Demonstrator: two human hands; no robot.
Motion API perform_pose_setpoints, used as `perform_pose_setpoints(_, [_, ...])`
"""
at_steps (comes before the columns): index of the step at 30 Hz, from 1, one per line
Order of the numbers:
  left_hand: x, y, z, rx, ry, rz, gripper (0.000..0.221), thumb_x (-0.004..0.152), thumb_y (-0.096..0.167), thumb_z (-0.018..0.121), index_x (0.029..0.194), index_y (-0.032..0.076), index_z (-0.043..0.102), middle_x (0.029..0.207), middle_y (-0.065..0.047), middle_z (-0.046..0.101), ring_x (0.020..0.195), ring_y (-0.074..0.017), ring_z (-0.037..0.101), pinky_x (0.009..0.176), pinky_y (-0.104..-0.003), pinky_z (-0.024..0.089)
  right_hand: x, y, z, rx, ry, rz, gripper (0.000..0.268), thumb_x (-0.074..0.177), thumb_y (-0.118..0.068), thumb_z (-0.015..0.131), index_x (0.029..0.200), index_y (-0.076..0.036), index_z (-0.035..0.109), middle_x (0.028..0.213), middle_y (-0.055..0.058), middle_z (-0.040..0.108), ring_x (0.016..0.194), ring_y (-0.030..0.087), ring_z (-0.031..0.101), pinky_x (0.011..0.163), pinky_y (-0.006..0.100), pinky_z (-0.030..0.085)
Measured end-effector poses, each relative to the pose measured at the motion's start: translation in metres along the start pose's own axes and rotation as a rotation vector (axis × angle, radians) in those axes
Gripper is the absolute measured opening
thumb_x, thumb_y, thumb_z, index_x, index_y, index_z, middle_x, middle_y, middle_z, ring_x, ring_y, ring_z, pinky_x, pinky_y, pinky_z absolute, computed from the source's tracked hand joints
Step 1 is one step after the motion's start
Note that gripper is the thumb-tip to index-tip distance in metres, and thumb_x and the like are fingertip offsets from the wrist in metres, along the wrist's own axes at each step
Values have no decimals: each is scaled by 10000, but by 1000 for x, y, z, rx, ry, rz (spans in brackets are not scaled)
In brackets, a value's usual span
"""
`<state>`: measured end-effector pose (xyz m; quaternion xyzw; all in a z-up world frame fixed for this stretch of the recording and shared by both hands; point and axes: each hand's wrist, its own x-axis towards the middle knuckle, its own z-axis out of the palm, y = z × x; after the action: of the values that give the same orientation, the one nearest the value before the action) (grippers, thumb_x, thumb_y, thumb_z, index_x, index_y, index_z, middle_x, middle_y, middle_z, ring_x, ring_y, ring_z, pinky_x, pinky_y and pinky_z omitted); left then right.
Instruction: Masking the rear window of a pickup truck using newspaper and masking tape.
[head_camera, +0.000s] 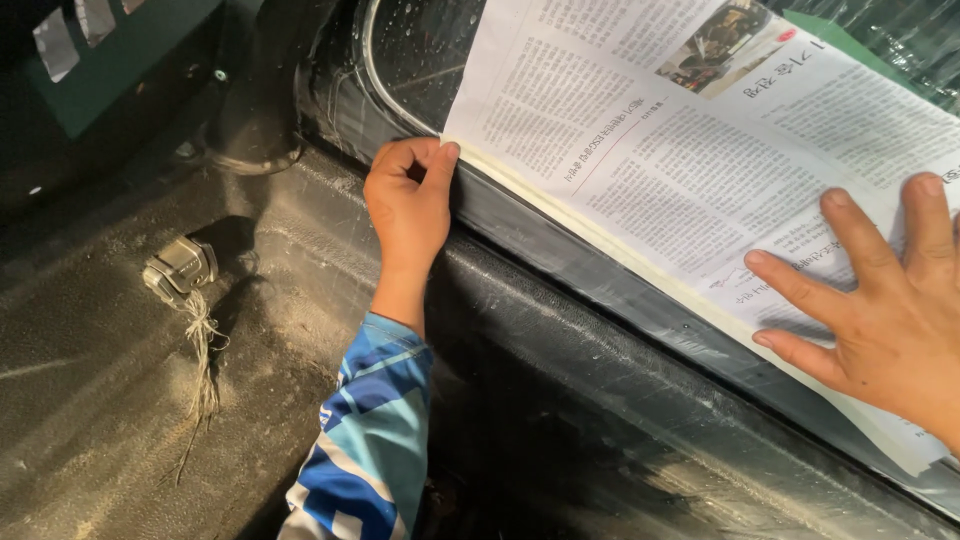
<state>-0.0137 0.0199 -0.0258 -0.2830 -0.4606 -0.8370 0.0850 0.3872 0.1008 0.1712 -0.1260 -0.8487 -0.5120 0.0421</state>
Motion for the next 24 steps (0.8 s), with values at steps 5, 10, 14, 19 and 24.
perform_pose_setpoints(5, [-3, 4, 6, 80, 48, 85, 116, 919, 99, 824, 907, 24, 736, 873, -32, 670, 814, -141, 631, 782, -277, 521, 5, -1, -5, 33, 0, -16, 722, 714, -643, 769, 1367, -339, 716, 1628, 265, 431, 1384, 690, 330, 1142, 690, 375])
perform_pose_setpoints(10, [-8, 7, 15, 71, 155, -56, 151, 870, 118, 862, 902, 21, 750, 851, -17, 651, 775, -122, 603, 726, -267, 511, 1, 0, 2, 53, -8, -6, 737, 704, -636, 770, 1374, -334, 711, 1621, 275, 415, 1412, 695, 328, 1176, 713, 351])
perform_pose_setpoints(14, [12, 5, 9, -104, 289, -242, 481, 676, 142, 969, 920, 32, 569, 801, 13, 565, 719, -97, 533, 669, -247, 491, -1, 0, 4, 53, -4, 0, 734, 725, -646, 761, 1390, -340, 706, 1630, 272, 413, 1414, 696, 337, 1160, 695, 351])
perform_pose_setpoints(19, [25, -19, 4, -214, 319, -393, 341, 751, 139, 935, 795, 75, 603, 756, 19, 601, 696, -91, 542, 656, -242, 484, 3, 1, 3, 56, 24, -16, 711, 762, -650, 736, 1394, -326, 713, 1635, 258, 422, 1399, 720, 317, 1097, 716, 358])
perform_pose_setpoints(24, [-7, 71, 9, 152, -104, 328, 187, 986, 167, 793, 974, 69, 635, 897, -83, 620, 825, -255, 585, 749, -348, 491, 25, -15, -39, 28, -8, 79, 623, 723, -660, 709, 1266, -356, 737, 1554, 191, 440, 1398, 626, 309, 1080, 750, 308])
